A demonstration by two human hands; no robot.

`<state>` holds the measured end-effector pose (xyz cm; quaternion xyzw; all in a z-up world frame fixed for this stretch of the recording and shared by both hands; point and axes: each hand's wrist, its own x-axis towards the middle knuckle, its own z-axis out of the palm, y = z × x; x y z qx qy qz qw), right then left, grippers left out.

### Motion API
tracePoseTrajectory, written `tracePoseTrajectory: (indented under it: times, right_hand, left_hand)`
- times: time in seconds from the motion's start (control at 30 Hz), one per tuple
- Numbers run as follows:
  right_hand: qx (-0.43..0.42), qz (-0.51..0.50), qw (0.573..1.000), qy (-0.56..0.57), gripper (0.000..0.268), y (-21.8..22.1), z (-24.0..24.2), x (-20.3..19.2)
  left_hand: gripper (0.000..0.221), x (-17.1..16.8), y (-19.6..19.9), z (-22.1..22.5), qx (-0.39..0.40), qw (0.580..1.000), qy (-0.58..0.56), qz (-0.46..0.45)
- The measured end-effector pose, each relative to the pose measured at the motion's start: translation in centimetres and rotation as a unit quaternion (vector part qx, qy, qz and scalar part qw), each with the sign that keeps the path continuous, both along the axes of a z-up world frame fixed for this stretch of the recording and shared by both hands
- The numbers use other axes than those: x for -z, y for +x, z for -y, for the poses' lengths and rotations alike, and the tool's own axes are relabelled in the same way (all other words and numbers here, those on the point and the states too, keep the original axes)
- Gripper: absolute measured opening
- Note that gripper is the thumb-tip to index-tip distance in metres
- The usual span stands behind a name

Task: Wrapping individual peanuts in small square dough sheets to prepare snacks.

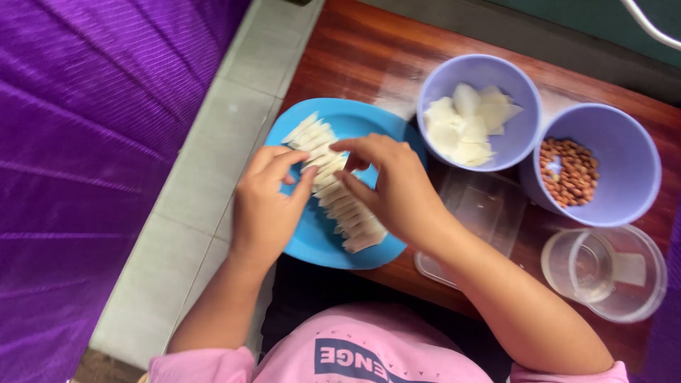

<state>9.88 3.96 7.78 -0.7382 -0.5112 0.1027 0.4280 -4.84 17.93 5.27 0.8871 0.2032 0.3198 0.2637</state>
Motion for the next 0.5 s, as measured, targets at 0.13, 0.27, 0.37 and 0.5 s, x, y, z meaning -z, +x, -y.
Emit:
tracePoseTrajectory:
  times: [0.13, 0.27, 0.37, 0.5]
  right_hand:
    - [0.001, 0.050, 0.999, -0.003, 0.024, -0.5, 5.7, -4.4]
    - [0.057, 0.096, 0.994, -0.019, 0.024, 2.2, 10.8, -6.8]
    - [0.103, 0.132, 0.983, -0.079, 0.021, 5.6, 12.8, -7.0]
    - [0.103, 0.162, 0.967, -0.169, 0.026, 11.2, 13.2, -5.0]
  left_hand:
    - [0.014, -3.2, 0.4, 0.5, 0.056, 0.998, -0.014, 0.016]
    - [0.010, -5.8, 2.9, 1.0, 0.123, 0.991, 0.059, 0.006]
    - [0.012, -7.3, 6.0, 1.7, 0.201, 0.976, 0.088, -0.010]
    - [0.018, -7.4, 11.7, 2.7, 0.284, 0.944, 0.126, -0.114]
